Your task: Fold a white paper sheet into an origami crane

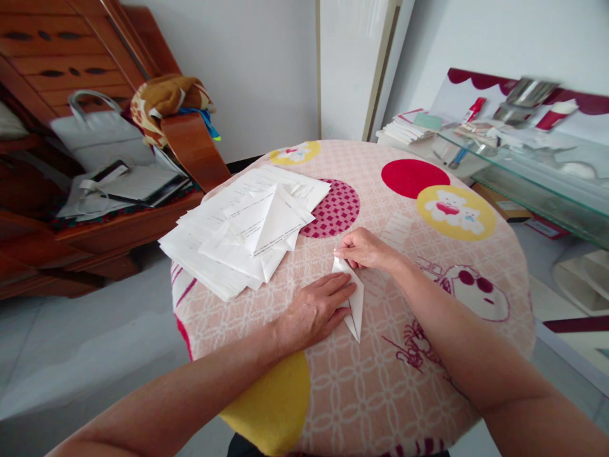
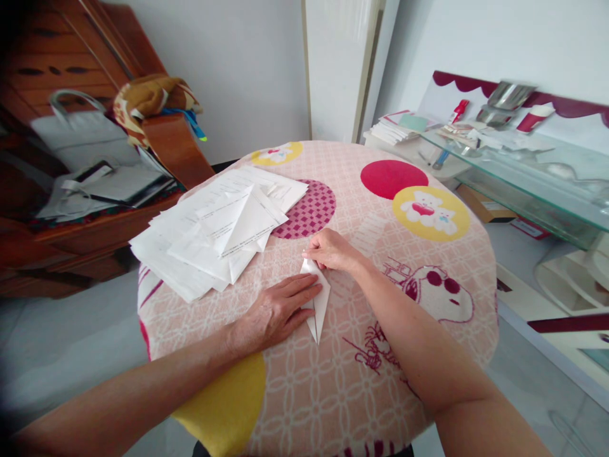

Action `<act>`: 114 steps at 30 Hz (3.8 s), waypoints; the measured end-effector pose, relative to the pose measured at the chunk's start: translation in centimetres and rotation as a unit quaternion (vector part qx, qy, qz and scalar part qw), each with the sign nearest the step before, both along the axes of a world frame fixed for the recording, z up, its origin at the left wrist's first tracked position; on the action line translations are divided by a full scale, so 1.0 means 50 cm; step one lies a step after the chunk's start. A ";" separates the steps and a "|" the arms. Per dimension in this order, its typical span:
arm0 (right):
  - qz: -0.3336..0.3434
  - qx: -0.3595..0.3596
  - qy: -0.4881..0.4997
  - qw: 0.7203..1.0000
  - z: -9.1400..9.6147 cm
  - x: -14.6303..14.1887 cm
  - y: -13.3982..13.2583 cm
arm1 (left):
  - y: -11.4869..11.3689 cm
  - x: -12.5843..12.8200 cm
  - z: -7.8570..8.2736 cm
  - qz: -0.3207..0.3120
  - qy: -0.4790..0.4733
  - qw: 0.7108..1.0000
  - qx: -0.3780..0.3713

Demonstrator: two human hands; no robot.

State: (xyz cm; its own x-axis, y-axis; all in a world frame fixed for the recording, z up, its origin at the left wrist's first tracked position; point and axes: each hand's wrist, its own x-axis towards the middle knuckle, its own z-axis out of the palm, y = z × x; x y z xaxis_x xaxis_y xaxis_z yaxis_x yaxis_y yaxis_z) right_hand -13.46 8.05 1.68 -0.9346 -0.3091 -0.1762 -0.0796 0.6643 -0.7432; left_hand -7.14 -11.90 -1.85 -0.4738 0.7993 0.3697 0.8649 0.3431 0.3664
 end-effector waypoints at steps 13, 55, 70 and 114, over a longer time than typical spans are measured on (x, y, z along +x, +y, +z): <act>0.014 0.032 0.038 0.999 0.004 0.000 -0.004 | -0.003 -0.002 0.007 0.084 -0.032 0.996 0.007; -0.079 0.027 0.072 0.994 -0.011 0.018 0.000 | -0.008 -0.011 -0.006 -0.002 0.006 1.000 -0.018; 0.145 0.138 0.244 0.949 -0.055 0.144 0.083 | 0.000 -0.005 0.000 -0.036 0.102 0.994 0.002; 0.116 0.126 0.267 0.948 -0.051 0.141 0.079 | -0.013 -0.030 0.005 -0.113 0.046 0.990 -0.075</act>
State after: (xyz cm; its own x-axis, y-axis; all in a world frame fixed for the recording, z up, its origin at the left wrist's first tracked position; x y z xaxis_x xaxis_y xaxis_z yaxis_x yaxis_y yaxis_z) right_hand -6.39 12.01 -0.85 -0.8236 -0.5276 0.2082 -0.5655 0.7347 -0.3747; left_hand -8.65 -12.55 -1.60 -0.2457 0.9303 0.2724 0.9532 0.1806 0.2426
